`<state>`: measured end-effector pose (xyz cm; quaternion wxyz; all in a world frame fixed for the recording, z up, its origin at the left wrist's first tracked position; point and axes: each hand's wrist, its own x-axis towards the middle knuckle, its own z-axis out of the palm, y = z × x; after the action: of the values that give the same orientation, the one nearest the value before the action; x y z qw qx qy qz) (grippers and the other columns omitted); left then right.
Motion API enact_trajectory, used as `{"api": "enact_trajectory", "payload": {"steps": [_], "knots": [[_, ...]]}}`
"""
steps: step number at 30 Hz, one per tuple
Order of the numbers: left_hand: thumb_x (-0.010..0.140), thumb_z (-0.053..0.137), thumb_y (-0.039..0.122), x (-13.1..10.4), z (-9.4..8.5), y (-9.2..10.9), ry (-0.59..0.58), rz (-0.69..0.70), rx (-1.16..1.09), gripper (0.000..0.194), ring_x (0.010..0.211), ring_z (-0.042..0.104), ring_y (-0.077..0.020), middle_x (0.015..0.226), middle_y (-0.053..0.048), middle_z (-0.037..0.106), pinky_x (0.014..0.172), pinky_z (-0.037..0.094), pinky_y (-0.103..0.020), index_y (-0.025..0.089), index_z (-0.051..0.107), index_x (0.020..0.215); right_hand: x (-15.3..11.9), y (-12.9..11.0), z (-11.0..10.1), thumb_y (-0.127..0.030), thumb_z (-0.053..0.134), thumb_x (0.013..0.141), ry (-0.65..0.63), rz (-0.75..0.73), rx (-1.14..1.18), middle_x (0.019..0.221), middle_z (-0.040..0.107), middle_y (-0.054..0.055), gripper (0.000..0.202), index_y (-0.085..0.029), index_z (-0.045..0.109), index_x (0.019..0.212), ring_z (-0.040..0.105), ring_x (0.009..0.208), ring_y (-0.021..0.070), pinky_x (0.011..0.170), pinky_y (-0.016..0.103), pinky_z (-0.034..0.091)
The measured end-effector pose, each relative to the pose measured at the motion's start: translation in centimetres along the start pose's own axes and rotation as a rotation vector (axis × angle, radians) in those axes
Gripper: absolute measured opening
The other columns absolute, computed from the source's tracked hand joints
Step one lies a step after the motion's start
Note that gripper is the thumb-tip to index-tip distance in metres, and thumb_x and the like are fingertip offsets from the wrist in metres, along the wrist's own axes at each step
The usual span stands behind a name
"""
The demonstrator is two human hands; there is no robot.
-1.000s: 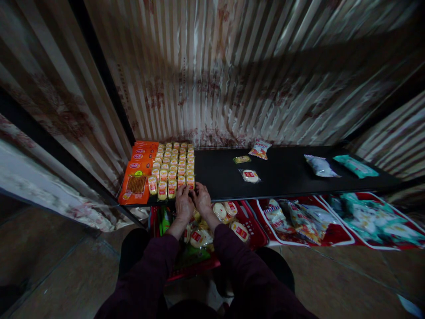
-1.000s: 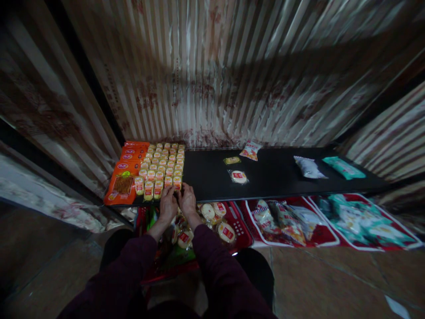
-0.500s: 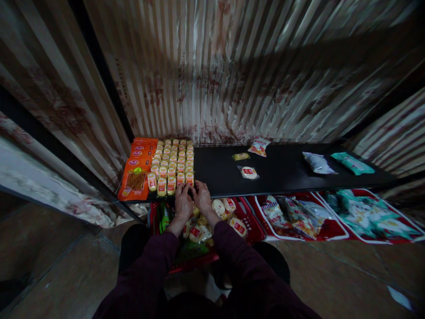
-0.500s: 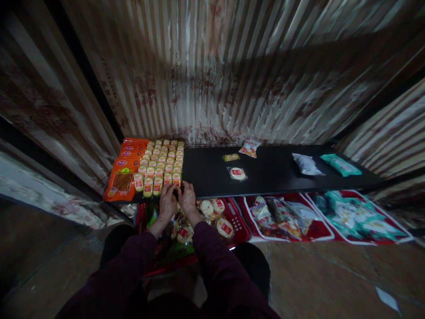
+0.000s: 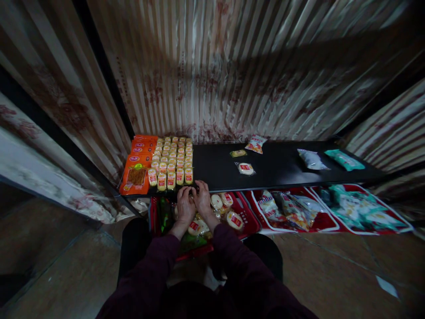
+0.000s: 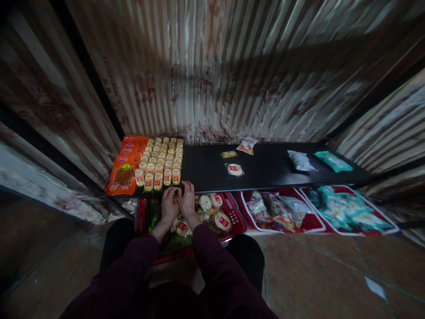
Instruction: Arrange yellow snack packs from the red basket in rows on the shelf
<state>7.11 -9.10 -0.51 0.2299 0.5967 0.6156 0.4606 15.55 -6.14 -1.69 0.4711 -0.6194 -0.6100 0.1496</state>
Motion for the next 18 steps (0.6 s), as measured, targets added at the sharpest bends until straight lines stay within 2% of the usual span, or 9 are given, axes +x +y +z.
{"api": "enact_trajectory", "payload": {"steps": [5, 10, 15, 18], "knots": [[0.074, 0.04, 0.0, -1.5, -0.2, 0.2, -0.019, -0.028, 0.005, 0.043, 0.109, 0.056, -0.0185, 0.112, -0.011, 0.059, 0.099, 0.043, -0.034, 0.016, 0.064, 0.106, -1.5, -0.3, -0.7, -0.016, 0.047, 0.081, 0.003, 0.009, 0.002, 0.116, 0.056, 0.015, 0.033, -0.014, 0.062, 0.11, 0.054, 0.109, 0.0217, 0.096, 0.04, 0.047], [0.073, 0.041, -0.001, -3.6, -0.5, -0.1, -0.13, -0.067, 0.031, 0.044, 0.105, 0.058, -0.0188, 0.109, -0.01, 0.065, 0.096, 0.044, -0.034, 0.017, 0.063, 0.107, -3.7, 0.1, -1.4, -0.011, 0.045, 0.078, -0.05, 0.019, -0.042, 0.104, 0.063, 0.012, 0.032, -0.016, 0.065, 0.102, 0.058, 0.098, 0.0208, 0.092, 0.038, 0.049], [0.074, 0.046, 0.002, -6.8, -0.7, -1.8, -0.323, -0.257, 0.019, 0.038, 0.094, 0.064, -0.0207, 0.104, -0.013, 0.069, 0.088, 0.046, -0.034, 0.015, 0.066, 0.103, -7.6, 1.6, -1.5, -0.007, 0.047, 0.076, -0.188, 0.087, -0.148, 0.094, 0.069, 0.009, 0.028, -0.018, 0.069, 0.09, 0.064, 0.086, 0.0185, 0.083, 0.031, 0.051], [0.071, 0.051, 0.003, -8.8, -0.9, -3.2, -0.448, -0.339, 0.055, 0.031, 0.085, 0.066, -0.021, 0.095, -0.013, 0.071, 0.083, 0.047, -0.033, 0.016, 0.07, 0.093, -10.2, 2.4, -1.5, -0.006, 0.052, 0.073, -0.272, 0.137, -0.197, 0.079, 0.071, 0.007, 0.022, -0.019, 0.07, 0.075, 0.066, 0.072, 0.0178, 0.071, 0.027, 0.051]]}}
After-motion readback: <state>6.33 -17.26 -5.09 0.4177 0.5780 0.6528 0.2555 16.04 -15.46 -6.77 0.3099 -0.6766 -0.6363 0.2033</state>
